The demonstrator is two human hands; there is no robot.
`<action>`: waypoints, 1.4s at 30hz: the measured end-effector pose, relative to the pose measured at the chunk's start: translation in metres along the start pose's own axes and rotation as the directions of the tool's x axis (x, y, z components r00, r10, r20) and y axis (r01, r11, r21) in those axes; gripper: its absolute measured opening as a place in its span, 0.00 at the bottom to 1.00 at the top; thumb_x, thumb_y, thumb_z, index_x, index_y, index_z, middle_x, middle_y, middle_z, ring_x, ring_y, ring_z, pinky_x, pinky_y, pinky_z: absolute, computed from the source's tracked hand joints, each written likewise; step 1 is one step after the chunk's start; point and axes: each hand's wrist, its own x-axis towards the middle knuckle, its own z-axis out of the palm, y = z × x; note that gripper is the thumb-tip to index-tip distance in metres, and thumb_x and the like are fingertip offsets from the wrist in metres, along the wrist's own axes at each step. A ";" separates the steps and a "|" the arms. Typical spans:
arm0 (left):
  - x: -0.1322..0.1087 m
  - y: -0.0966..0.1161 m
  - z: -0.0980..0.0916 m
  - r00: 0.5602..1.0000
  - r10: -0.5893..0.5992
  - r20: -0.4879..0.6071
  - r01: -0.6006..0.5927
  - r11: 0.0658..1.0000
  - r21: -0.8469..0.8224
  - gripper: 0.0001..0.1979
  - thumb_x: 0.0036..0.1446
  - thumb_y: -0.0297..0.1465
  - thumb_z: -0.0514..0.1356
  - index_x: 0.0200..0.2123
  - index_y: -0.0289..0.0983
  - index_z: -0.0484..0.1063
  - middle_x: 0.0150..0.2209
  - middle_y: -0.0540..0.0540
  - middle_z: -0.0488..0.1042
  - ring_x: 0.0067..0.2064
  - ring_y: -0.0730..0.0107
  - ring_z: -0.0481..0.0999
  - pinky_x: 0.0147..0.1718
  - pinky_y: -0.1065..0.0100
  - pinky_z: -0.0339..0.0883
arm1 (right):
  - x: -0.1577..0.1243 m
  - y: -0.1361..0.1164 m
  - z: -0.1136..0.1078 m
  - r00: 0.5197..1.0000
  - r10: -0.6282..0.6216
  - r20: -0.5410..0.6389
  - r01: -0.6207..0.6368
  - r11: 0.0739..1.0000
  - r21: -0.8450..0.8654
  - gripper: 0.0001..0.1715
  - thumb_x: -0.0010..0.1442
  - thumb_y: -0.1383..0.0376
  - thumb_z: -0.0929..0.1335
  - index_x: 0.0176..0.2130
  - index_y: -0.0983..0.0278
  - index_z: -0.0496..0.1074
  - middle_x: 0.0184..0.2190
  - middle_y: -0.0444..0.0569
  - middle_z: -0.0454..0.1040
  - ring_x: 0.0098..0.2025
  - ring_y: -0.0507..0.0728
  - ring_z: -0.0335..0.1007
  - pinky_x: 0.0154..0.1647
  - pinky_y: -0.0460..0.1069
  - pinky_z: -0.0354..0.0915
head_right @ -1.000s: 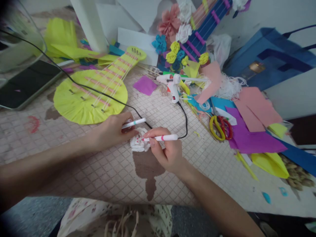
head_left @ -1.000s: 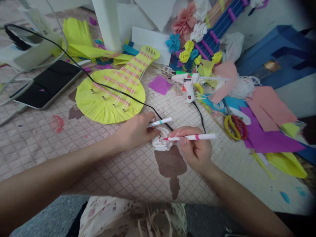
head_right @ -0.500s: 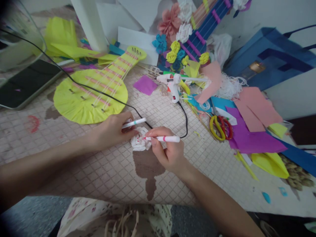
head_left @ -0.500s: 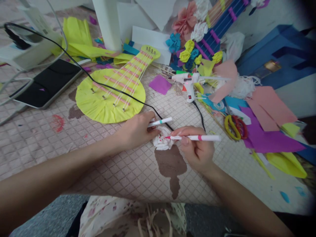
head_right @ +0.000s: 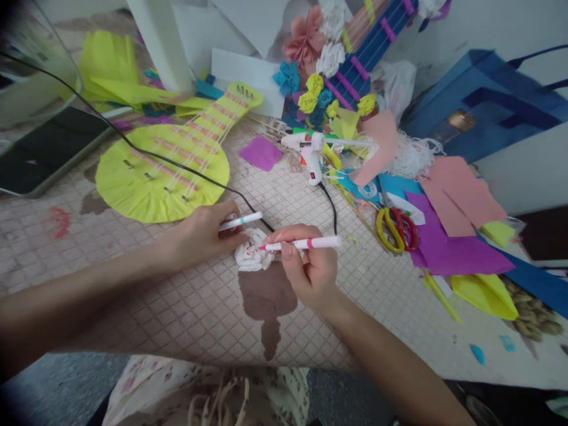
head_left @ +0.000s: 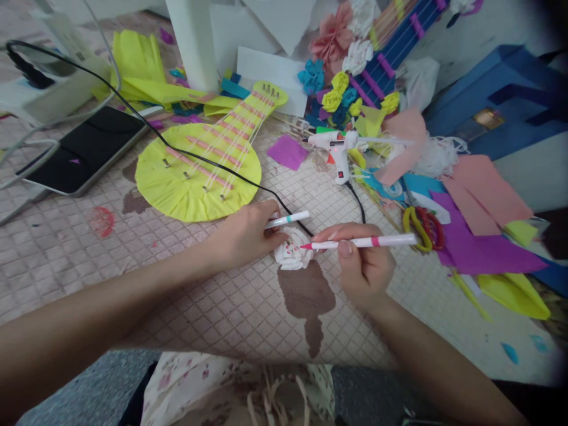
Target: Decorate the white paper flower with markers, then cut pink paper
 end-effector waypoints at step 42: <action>0.002 -0.003 -0.012 0.991 0.006 0.135 -0.002 0.999 -0.033 0.08 0.45 0.27 0.60 0.30 0.38 0.63 0.24 0.54 0.66 0.25 0.73 0.67 0.25 0.71 0.57 | 0.003 0.004 0.003 0.986 -0.031 0.164 0.045 0.995 -0.084 0.11 0.63 0.70 0.63 0.45 0.60 0.67 0.39 0.49 0.75 0.42 0.57 0.73 0.42 0.57 0.70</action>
